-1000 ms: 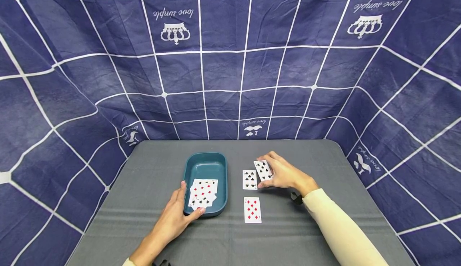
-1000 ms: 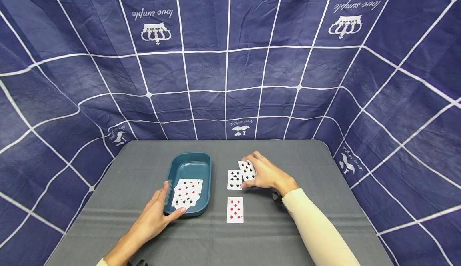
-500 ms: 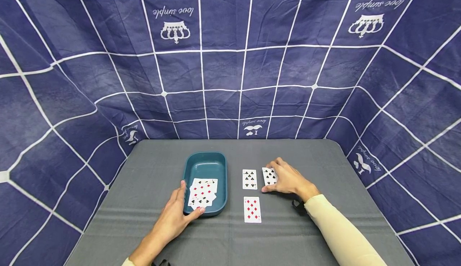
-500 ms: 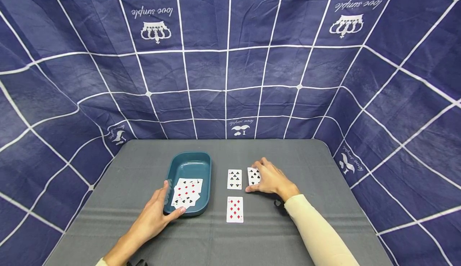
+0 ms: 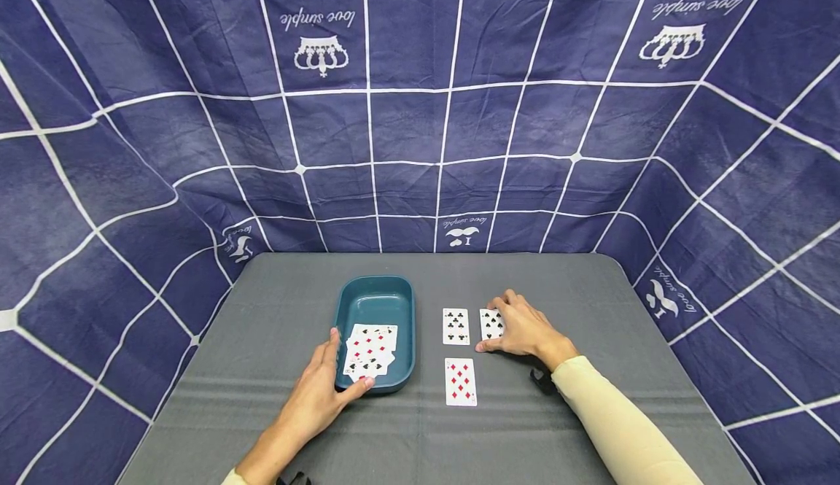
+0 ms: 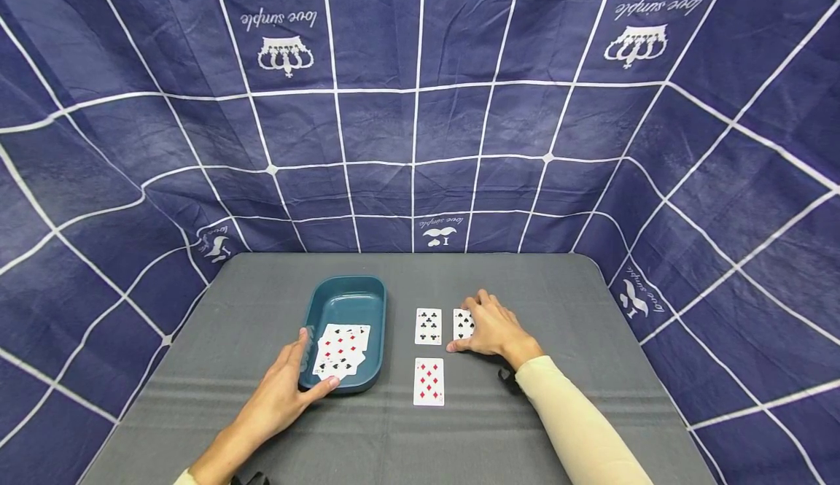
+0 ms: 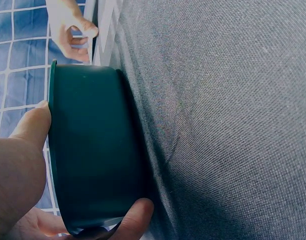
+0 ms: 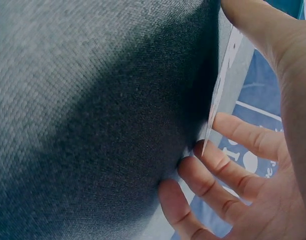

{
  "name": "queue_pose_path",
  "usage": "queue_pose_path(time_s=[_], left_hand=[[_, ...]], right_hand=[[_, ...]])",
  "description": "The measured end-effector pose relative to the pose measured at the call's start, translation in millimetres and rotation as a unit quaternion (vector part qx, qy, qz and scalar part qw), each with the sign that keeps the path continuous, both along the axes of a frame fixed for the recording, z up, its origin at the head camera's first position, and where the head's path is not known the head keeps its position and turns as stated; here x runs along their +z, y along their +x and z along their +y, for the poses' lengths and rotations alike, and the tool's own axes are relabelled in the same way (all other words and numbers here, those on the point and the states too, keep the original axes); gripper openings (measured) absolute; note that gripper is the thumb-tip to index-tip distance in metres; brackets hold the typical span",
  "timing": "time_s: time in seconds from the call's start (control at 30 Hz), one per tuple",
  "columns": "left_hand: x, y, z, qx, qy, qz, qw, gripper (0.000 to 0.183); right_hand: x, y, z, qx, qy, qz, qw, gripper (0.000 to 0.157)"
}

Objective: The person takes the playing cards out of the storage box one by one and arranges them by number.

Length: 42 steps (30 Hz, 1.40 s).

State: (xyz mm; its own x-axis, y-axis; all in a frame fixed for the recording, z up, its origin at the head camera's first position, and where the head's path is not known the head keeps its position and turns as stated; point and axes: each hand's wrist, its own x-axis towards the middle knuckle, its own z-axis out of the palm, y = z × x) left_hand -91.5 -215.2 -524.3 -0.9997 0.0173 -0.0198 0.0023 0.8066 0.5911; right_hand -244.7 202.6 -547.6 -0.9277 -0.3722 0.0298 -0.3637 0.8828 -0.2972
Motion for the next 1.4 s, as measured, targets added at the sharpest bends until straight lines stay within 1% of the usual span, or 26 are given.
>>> queue_pose_path(time_s=[0.3,0.63,0.83,0.97,1.2,1.3,1.4], left_hand=[[0.2,-0.1,0,0.001,-0.001,-0.002,1.0,0.127],[1.2,0.6,0,0.002,0.002,-0.002,1.0,0.128],[-0.1,-0.1,-1,0.005,0.006,-0.002,1.0,0.128],[-1.6,-0.6,-2,0.012,0.016,-0.008,0.9998,0.129],[-5.6,-3.1,-5,0.021,0.046,-0.01,0.9987,0.132],[-10.0,-4.3,-8,0.015,0.044,-0.002,0.9989,0.135],[-15.1,-6.6,-13,-0.005,0.04,0.019,0.999,0.133]], right_hand=[[-0.8,-0.5,1,0.004,0.002,0.004,1.0,0.097],[2.6,1.9,3,0.01,0.005,0.0,1.0,0.095],[5.6,2.0,5,0.009,0.01,0.004,1.0,0.098],[8.6,2.9,5,0.01,0.011,0.013,1.0,0.099],[19.1,9.0,-5,0.032,-0.003,0.041,0.999,0.088],[24.9,12.1,-12,0.042,-0.011,0.046,0.998,0.085],[30.0,13.8,-21,0.052,-0.015,0.052,0.997,0.083]])
